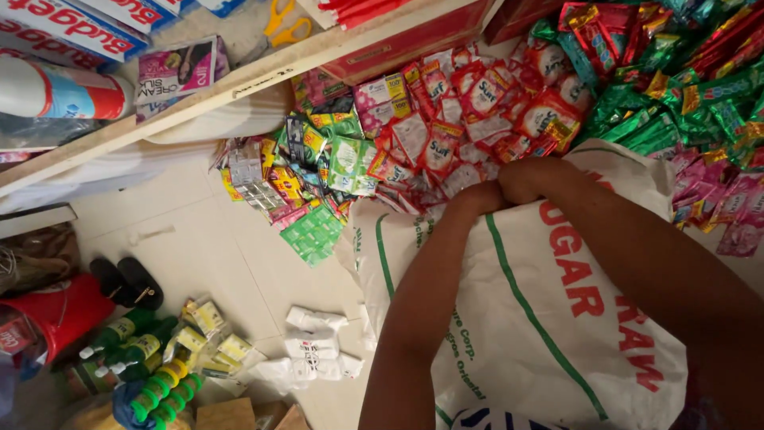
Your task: Sorting detergent sachets from a pile on the floor into a large white sack while stocking shelves.
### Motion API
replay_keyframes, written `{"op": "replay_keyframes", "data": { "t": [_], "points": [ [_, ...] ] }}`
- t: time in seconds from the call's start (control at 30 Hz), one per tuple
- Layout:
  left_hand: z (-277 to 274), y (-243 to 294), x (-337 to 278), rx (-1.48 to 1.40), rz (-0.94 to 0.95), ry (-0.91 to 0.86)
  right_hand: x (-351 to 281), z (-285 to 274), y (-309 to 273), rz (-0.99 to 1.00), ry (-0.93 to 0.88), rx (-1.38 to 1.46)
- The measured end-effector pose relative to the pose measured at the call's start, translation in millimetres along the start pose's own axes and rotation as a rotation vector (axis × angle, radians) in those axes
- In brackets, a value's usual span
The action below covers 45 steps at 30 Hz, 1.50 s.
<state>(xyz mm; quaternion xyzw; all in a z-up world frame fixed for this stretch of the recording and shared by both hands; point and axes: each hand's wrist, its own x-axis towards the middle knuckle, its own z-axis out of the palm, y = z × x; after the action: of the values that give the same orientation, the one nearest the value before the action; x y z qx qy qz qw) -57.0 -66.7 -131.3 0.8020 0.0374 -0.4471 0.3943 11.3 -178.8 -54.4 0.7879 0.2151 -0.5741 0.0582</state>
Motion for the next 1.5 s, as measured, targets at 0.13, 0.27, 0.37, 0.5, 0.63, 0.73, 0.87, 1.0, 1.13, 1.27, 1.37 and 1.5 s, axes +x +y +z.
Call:
{"op": "replay_keyframes", "data": {
  "t": [0.13, 0.27, 0.37, 0.5, 0.63, 0.73, 0.87, 1.0, 1.13, 1.27, 1.37, 1.5],
  "points": [
    [4, -10, 3, 0.009, -0.006, 0.059, -28, -19, -9, -0.186, -0.035, -0.085],
    [7, -16, 10, 0.02, -0.011, 0.123, -37, -24, -12, -0.226, -0.026, -0.111],
    [5, -21, 11, 0.033, -0.01, 0.163, -35, -23, -11, -0.295, 0.018, -0.169],
    [4, -25, 21, 0.05, -0.011, 0.2, -18, -20, -7, -0.4, 0.088, -0.256],
    [-15, -26, 28, 0.073, 0.007, 0.281, 9, -30, 1, -0.544, 0.216, -0.408],
    [-40, -13, 17, 0.083, -0.006, 0.345, 160, 56, 84, -0.508, 0.215, -0.181],
    [-54, -30, 47, 0.208, -0.058, 0.541, 146, -32, 44, -0.126, 0.222, -0.269],
    [-69, -57, 100, 0.482, 0.23, 0.949, 86, -80, 20, 0.005, 0.266, -0.135],
    [-90, -57, 107, 0.427, 0.142, 0.83, 132, -65, 37, -0.07, 0.352, -0.282],
    [-79, -66, 117, 0.09, 0.343, 0.959, 211, -1, 87, -0.212, 0.754, -0.502],
    [-55, -88, 157, 0.242, 0.48, 0.822, 246, 26, 99, -0.205, 0.805, -0.242],
    [-56, -48, 114, 0.121, 0.117, 0.614, 182, -21, 43, 0.002, 0.589, 0.43]
  ]
}}
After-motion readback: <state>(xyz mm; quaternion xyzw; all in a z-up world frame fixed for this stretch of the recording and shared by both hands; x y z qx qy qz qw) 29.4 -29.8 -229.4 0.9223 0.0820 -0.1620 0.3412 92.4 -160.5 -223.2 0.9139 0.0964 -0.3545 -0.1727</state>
